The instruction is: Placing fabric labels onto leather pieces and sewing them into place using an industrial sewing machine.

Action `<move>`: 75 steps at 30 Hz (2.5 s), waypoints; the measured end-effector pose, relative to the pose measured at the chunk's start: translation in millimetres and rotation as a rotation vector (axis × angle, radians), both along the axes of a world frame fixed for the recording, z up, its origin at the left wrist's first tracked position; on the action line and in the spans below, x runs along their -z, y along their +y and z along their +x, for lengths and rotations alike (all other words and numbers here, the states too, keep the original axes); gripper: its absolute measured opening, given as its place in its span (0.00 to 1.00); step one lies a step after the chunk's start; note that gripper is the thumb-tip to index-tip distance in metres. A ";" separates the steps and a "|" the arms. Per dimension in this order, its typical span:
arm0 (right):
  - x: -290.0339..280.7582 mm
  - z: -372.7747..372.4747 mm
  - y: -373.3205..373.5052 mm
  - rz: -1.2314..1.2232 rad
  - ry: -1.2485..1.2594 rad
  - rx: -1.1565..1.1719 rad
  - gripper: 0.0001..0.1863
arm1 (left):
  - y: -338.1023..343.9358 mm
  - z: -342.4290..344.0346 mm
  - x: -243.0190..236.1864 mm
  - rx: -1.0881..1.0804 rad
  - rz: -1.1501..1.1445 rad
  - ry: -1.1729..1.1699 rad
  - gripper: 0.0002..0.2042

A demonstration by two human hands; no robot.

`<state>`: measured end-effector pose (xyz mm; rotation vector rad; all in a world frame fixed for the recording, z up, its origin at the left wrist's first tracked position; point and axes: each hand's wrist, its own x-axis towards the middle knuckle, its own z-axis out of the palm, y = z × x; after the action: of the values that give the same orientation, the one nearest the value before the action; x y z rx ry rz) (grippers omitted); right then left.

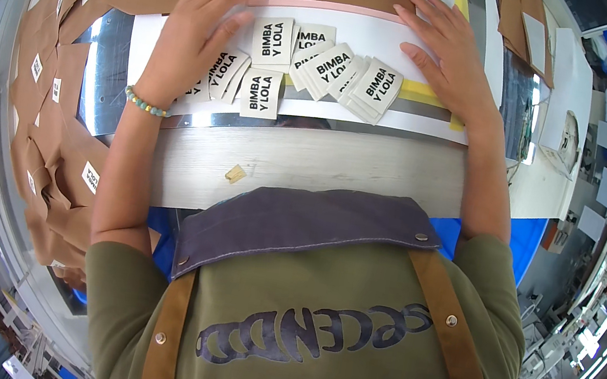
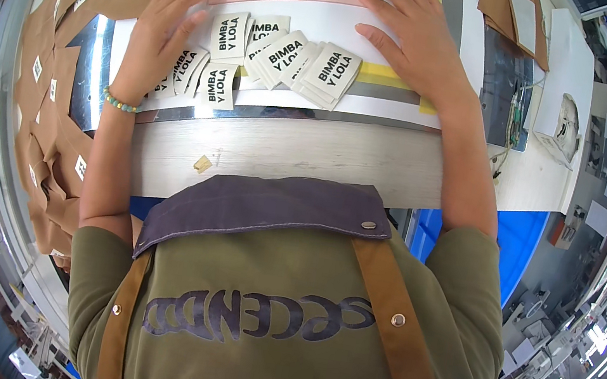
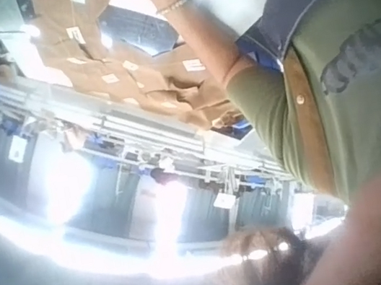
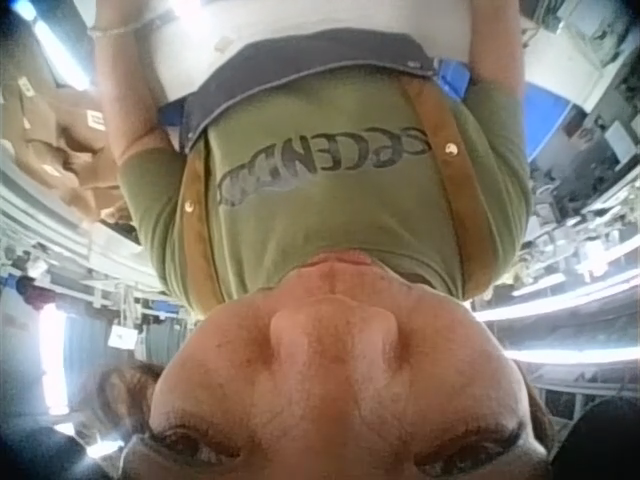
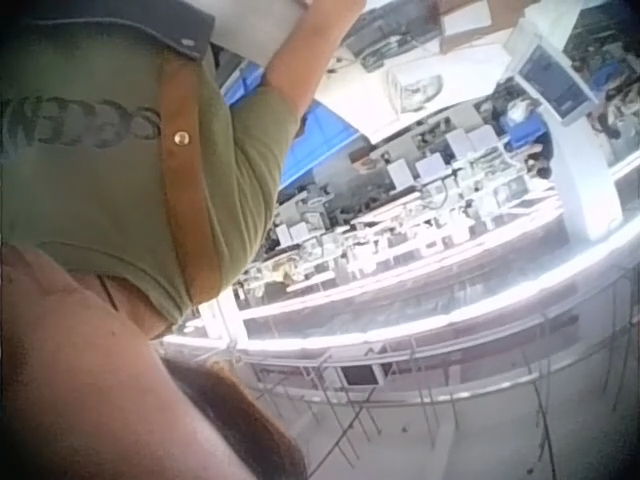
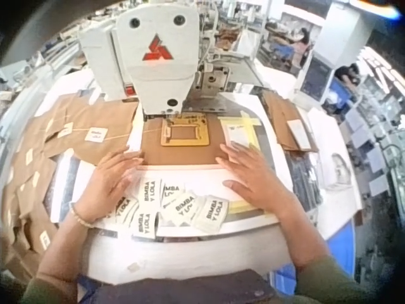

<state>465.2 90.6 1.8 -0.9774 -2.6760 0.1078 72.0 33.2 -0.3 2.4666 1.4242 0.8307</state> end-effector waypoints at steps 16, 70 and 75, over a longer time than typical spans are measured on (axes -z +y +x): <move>11.2 -57.1 -74.9 -0.092 0.076 0.012 0.46 | -34.2 60.2 1.2 0.191 -0.091 -0.009 0.52; -45.3 -82.0 55.3 -0.450 0.444 0.141 0.10 | 0.4 39.4 -26.2 -0.049 -0.291 -0.627 0.29; -25.1 -81.6 126.9 -0.299 0.344 0.186 0.11 | 28.1 36.3 -31.7 -0.015 -0.236 -0.267 0.20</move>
<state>383.6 217.4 26.9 -1.1691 -2.2832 0.5936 108.3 61.3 31.4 2.0873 1.3595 0.8981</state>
